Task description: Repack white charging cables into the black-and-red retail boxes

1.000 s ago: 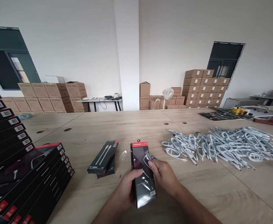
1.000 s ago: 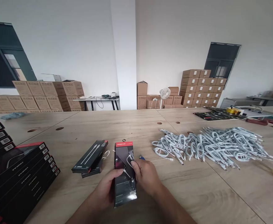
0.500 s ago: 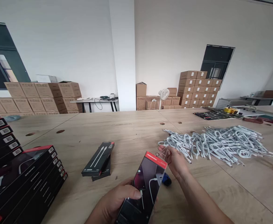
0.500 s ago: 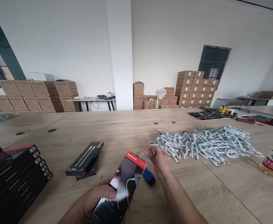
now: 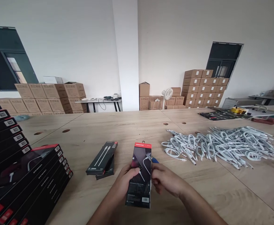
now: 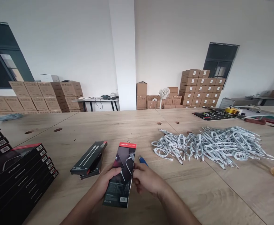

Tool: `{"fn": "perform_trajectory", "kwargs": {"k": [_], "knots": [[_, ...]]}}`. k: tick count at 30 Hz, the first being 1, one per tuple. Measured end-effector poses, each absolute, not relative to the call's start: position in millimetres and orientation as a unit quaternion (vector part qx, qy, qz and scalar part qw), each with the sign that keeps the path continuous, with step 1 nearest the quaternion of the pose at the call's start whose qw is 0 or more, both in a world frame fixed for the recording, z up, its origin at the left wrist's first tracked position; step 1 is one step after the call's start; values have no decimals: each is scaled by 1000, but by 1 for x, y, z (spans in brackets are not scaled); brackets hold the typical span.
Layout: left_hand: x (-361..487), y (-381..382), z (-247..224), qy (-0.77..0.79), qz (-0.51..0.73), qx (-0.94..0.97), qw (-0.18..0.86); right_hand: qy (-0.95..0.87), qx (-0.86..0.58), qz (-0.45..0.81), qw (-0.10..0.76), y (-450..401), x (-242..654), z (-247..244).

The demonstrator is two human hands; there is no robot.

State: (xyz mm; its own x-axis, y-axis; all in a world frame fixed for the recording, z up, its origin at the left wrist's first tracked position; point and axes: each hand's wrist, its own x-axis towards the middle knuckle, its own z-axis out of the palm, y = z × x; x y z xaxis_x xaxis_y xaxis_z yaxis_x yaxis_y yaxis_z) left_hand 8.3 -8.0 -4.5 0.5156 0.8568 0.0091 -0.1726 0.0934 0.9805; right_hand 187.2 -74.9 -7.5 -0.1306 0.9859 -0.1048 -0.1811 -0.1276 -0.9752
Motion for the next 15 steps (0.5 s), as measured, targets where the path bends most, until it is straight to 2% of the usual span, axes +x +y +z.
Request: {"fn": "perform_trajectory", "kwargs": {"k": [4, 6, 10, 12, 15], "knots": [[9, -9, 1, 325, 391, 500, 701, -536, -453, 586, 405, -83, 186, -5], [10, -9, 4, 318, 393, 451, 736, -580, -456, 545, 397, -85, 182, -2], [6, 2, 7, 304, 480, 314, 761, -653, -485, 391, 430, -89, 171, 5], [-2, 13, 10, 309, 543, 247, 741, -666, -465, 379, 442, -94, 173, 7], [-16, 25, 19, 286, 599, 225, 713, -586, -431, 391, 563, -120, 204, 5]]}}
